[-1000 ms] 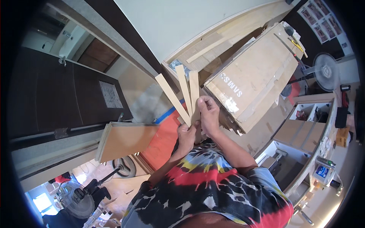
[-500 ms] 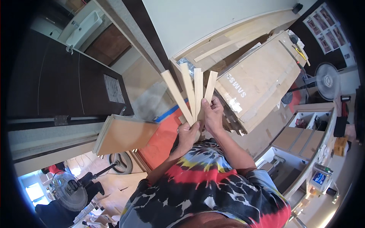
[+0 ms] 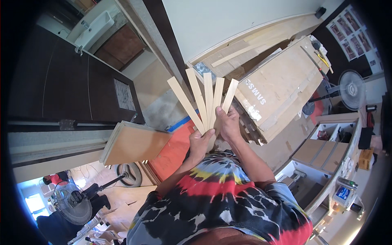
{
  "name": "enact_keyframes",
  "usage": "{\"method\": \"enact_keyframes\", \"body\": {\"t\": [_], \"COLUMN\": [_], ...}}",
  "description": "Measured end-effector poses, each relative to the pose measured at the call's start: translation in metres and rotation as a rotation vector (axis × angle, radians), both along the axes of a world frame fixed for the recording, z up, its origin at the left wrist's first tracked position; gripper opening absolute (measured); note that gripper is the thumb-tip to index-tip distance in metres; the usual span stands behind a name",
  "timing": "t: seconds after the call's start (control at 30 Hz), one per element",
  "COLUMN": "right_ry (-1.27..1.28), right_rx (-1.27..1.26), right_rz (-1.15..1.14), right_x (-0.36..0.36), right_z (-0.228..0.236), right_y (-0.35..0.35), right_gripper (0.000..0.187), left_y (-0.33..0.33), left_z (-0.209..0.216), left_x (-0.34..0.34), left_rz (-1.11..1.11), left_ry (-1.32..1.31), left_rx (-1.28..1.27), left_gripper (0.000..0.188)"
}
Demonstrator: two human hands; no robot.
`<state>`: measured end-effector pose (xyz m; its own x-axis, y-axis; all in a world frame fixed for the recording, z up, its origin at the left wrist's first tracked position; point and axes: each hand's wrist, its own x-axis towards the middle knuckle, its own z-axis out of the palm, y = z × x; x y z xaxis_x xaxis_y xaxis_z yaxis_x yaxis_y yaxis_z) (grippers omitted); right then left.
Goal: The person removes cabinet doors from a kitchen unit, carries them across the room, and places them on the floor. They then retrieve wooden trim pieces from a box and apply adhesive to them using a caulking gun.
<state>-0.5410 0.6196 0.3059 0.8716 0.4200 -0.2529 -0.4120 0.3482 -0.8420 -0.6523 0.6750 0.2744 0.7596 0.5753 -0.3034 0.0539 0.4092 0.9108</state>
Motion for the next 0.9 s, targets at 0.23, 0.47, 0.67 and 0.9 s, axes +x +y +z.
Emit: {"method": "enact_keyframes", "body": {"t": [0.23, 0.47, 0.67, 0.9], "right_ry": [-0.195, -0.223, 0.019, 0.096], "right_rx": [-0.179, -0.207, -0.251, -0.274], "right_rz": [0.055, 0.295, 0.097, -0.256], "right_x": [-0.005, -0.008, -0.005, 0.009], "right_z": [0.005, -0.005, -0.003, 0.021], "right_y": [0.003, 0.008, -0.002, -0.067], "right_gripper": [0.046, 0.044, 0.028, 0.023], "left_y": [0.005, 0.000, 0.022, 0.094], "left_z": [-0.041, -0.015, -0.004, -0.002], "left_x": [-0.010, -0.023, 0.008, 0.154], "left_rz": [-0.324, -0.524, -0.812, -0.767], "left_ry": [0.234, 0.187, 0.300, 0.008], "left_rx": [0.305, 0.409, 0.186, 0.597], "left_gripper": [0.025, 0.034, 0.027, 0.018]}}
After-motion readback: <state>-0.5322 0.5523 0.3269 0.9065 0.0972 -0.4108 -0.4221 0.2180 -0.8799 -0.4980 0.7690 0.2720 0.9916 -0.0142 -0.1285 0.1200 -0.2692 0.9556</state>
